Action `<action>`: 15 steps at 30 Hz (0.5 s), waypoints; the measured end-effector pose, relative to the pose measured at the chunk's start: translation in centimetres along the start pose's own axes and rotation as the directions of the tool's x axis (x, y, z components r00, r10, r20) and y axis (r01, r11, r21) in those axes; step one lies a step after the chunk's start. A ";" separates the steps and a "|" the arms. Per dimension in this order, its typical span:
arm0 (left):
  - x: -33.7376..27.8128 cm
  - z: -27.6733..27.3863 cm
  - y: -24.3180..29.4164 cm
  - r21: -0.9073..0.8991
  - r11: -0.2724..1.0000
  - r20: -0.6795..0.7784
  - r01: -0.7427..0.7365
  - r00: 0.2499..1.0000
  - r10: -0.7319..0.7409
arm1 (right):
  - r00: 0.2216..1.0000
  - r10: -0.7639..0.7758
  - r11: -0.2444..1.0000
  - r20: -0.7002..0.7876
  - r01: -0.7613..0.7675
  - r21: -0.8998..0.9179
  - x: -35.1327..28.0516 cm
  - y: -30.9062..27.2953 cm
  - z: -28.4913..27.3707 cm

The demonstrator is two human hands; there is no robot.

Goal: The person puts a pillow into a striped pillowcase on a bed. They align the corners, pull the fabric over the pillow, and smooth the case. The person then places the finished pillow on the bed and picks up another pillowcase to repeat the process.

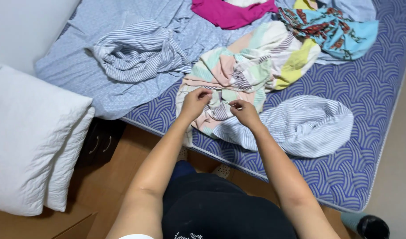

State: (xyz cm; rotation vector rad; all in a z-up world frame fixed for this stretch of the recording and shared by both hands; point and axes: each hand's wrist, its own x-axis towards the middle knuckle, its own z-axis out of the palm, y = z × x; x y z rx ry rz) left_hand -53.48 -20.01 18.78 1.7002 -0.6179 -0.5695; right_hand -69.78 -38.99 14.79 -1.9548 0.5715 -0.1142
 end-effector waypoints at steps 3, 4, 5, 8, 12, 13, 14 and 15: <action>0.1 -6.7 -1.7 0.193 0.981 -0.115 0.012 0.993 0.011 | 0.997 0.048 0.999 0.058 -0.048 -0.015 1.3 -4.0 1.8; 0.5 -8.7 -2.1 0.192 0.981 -0.115 0.009 0.993 0.013 | 0.997 0.046 0.999 0.057 -0.046 -0.016 2.2 -4.1 2.5; 1.1 -10.8 -2.6 0.207 0.976 -0.166 0.067 0.986 -0.033 | 0.996 0.063 0.998 0.066 -0.064 0.018 3.2 -4.2 3.3; 4.2 -16.1 -4.6 0.160 0.976 -0.237 0.148 0.966 -0.107 | 0.995 0.084 0.994 0.048 -0.087 0.069 6.8 -5.3 5.1; 10.5 -22.4 -8.7 0.109 0.985 -0.232 0.134 0.967 -0.106 | 0.990 0.139 0.987 -0.031 -0.136 0.082 13.4 -8.3 9.4; 11.9 -23.2 -10.2 0.112 0.985 -0.215 0.132 0.971 -0.105 | 0.988 0.150 0.986 -0.044 -0.145 0.087 15.4 -7.4 11.3; 13.8 -24.2 -11.5 0.148 0.982 -0.195 0.121 0.977 -0.091 | 0.984 0.151 0.988 -0.096 -0.148 0.039 18.0 -6.7 13.1; 15.7 -25.2 -12.8 0.183 0.977 -0.175 0.108 0.982 -0.076 | 0.978 0.150 0.988 -0.148 -0.153 -0.009 20.7 -6.1 14.8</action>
